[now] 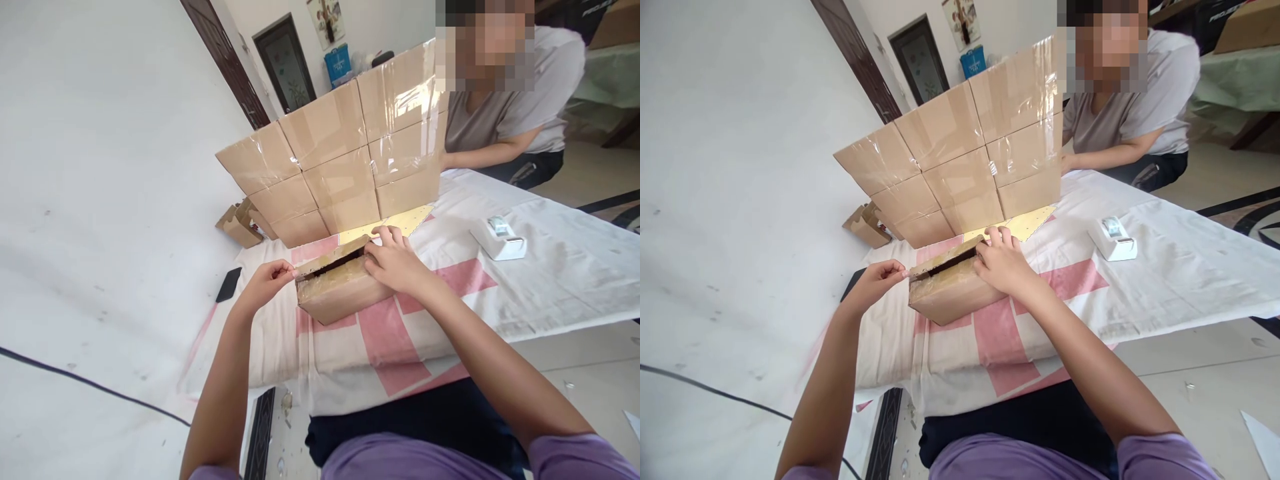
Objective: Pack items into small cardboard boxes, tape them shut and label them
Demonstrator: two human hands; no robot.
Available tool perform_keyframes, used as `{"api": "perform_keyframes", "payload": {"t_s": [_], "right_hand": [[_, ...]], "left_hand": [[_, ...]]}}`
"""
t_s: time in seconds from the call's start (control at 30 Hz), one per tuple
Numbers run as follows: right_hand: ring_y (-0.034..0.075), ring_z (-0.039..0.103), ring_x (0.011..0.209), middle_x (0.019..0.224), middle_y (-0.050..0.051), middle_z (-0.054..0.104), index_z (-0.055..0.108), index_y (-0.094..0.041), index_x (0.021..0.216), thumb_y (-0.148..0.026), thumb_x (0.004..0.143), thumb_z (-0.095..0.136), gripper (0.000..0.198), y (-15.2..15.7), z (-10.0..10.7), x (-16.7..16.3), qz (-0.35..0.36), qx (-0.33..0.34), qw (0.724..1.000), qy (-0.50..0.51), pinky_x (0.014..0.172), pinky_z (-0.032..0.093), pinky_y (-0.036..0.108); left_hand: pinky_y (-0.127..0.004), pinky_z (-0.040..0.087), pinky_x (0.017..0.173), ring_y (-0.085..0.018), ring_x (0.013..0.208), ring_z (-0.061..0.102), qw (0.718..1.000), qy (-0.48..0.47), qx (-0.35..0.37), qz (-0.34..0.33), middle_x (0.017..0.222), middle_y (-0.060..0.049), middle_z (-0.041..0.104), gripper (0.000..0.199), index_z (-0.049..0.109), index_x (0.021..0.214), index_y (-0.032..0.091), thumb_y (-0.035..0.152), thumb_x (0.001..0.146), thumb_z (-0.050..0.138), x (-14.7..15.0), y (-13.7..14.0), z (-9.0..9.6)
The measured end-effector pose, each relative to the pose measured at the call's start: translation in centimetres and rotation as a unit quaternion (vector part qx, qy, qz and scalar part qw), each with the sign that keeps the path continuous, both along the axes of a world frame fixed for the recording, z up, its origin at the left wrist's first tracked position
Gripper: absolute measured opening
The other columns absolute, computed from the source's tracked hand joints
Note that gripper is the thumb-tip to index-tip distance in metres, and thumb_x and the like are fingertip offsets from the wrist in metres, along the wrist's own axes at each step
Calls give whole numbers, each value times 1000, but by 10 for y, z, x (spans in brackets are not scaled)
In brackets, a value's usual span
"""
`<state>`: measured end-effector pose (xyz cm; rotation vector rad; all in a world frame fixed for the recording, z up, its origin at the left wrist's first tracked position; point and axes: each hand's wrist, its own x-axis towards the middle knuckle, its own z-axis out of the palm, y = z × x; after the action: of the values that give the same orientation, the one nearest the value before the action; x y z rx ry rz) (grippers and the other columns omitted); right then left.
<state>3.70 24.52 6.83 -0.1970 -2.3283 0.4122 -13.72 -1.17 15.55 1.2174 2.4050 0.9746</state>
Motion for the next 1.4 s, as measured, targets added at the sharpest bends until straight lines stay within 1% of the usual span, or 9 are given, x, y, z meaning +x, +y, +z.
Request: {"api": "perform_keyframes", "payload": {"t_s": [0.2,0.37,0.53,0.63,0.77,0.93,1.13,1.23,1.4], "right_hand": [[33,49,124,129,14,55,61,-20,85,-21,96,53,14,-3,13,5,74,-51,992,87,101,47,52],[26,59,100,99,8,63,55,-22,85,-15,90,49,11,-7,7,0,98,-136,985,48,92,49,44],[30,53,122,115,10,56,53,-23,82,-14,81,50,9,-11,-3,-4,56,-217,972,70,101,46,46],[29,52,127,123,11,52,56,-23,90,-16,77,53,16,-11,-7,-5,38,-255,964,69,101,47,44],[27,56,121,122,10,53,59,-22,105,-16,73,54,33,-9,-8,-8,24,-274,960,59,105,46,44],[27,58,115,121,11,54,62,-20,106,-18,71,56,36,-9,-7,-10,-1,-261,965,36,104,47,45],[27,60,111,120,11,53,63,-20,106,-22,71,58,36,-10,-9,-9,-29,-285,958,26,103,50,47],[27,60,111,120,11,54,62,-21,105,-24,73,57,33,-11,-11,-8,-36,-296,954,26,103,49,47],[27,60,110,121,12,56,62,-20,108,-32,77,60,33,-13,-12,-8,-43,-316,948,25,105,48,47]], "left_hand": [[-26,36,65,-12,69,45,998,-32,60,18,74,2,53,36,60,78,19,54,85,66,-4,2,-8],[-26,38,69,-12,71,47,993,-52,100,27,76,2,56,33,62,79,19,51,85,67,-16,4,-21],[-26,38,69,-12,71,47,989,-75,122,36,75,2,55,31,62,78,19,49,85,68,-18,7,-28],[-27,39,70,-13,73,50,989,-83,120,30,75,1,58,31,63,76,19,49,84,68,-13,7,-30],[-28,40,72,-14,75,52,993,-70,94,18,77,1,60,32,64,77,18,50,84,67,-9,7,-32],[-27,35,64,-13,69,46,998,-63,9,5,71,2,56,36,64,74,18,53,79,70,-11,9,-30],[-27,26,59,-11,63,36,994,-84,-40,-52,65,4,41,39,52,66,19,52,86,62,-14,9,-5],[-27,29,60,-11,64,39,988,-70,-99,-93,68,3,47,35,55,68,20,49,85,62,-15,15,5],[-29,32,61,-14,65,46,991,23,-123,-41,69,2,55,31,54,63,20,44,80,64,-22,34,-7]]}}
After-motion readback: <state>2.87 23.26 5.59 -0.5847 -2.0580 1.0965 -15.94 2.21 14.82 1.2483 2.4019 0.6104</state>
